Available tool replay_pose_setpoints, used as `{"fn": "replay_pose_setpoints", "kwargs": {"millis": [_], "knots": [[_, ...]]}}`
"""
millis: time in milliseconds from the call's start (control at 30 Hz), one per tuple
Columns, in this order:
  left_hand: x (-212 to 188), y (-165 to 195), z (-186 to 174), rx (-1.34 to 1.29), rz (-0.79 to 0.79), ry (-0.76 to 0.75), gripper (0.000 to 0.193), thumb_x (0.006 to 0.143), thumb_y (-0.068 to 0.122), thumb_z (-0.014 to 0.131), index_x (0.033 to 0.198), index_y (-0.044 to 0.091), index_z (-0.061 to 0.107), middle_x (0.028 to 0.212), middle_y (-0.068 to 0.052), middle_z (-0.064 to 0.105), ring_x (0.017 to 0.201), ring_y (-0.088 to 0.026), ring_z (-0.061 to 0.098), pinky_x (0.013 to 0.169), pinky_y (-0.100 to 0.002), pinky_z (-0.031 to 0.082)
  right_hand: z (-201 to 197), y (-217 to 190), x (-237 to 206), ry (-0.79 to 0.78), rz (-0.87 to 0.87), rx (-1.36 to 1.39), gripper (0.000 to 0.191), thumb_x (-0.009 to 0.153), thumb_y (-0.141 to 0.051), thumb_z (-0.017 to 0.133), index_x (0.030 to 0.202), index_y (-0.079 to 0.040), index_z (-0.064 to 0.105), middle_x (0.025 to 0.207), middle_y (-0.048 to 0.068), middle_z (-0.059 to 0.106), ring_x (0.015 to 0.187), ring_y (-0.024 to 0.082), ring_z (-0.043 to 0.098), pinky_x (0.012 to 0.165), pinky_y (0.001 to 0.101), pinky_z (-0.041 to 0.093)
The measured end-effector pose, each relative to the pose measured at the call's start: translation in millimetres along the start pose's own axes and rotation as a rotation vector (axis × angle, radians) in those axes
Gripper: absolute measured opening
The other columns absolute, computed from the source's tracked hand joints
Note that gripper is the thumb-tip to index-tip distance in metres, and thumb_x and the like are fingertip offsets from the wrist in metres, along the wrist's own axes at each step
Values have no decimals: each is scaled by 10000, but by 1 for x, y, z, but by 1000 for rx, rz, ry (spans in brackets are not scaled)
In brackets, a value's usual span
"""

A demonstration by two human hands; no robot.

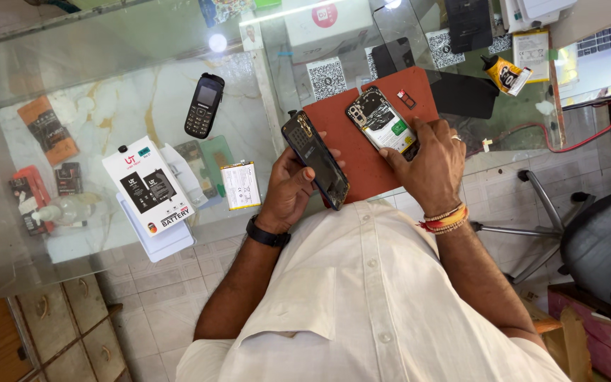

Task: The person uses a screwdriver to remove screws from a disassembled smartphone, then handles the phone and a SIM card. They insert the SIM card into the phone and test the device by turning it on and interacting with the screen.

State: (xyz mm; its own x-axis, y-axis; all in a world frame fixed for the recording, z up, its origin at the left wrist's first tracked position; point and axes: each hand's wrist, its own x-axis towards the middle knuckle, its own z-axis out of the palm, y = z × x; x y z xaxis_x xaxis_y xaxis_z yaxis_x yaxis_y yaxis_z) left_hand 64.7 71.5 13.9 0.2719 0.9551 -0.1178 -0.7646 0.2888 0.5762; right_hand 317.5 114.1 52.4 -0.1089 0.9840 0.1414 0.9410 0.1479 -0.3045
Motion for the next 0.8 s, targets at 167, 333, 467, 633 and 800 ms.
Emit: {"fn": "replay_pose_setpoints", "kwargs": {"millis": [167,333,467,633,800], "knots": [[3,-6,1,22,-5,21,746,914,187,828,1508,-23,427,1337,-224,645,1257,-353,657,1057,-501,582,6,3,12,-75,75,-3,589,709,-420,960,1006,2,675,1051,157,630,984,358,603,843,495,459],[7,-11,2,-5,-23,-7,697,933,146,804,1499,-12,431,1360,-224,629,1294,-353,633,1075,-510,569,8,4,16,-94,131,202,706,674,-361,978,1104,44,591,977,175,691,855,361,686,716,469,523],[7,-12,2,-41,-27,-24,688,940,144,799,1502,-7,431,1384,-219,619,1326,-361,613,1089,-515,563,9,5,17,-136,61,304,661,704,-286,968,1167,42,629,943,197,749,803,335,745,667,423,565],[7,-11,-1,-48,-43,-21,684,935,143,794,1497,4,431,1404,-208,609,1341,-355,602,1091,-518,564,7,7,19,-264,176,521,439,796,-180,902,1087,25,645,944,161,763,812,221,759,682,350,589],[10,-13,1,-38,-71,20,631,945,114,777,1466,-9,443,1379,-204,619,1321,-339,615,1061,-518,578,3,-2,16,-269,198,767,382,852,-105,859,1110,32,612,973,140,752,833,147,736,682,290,596]]}}
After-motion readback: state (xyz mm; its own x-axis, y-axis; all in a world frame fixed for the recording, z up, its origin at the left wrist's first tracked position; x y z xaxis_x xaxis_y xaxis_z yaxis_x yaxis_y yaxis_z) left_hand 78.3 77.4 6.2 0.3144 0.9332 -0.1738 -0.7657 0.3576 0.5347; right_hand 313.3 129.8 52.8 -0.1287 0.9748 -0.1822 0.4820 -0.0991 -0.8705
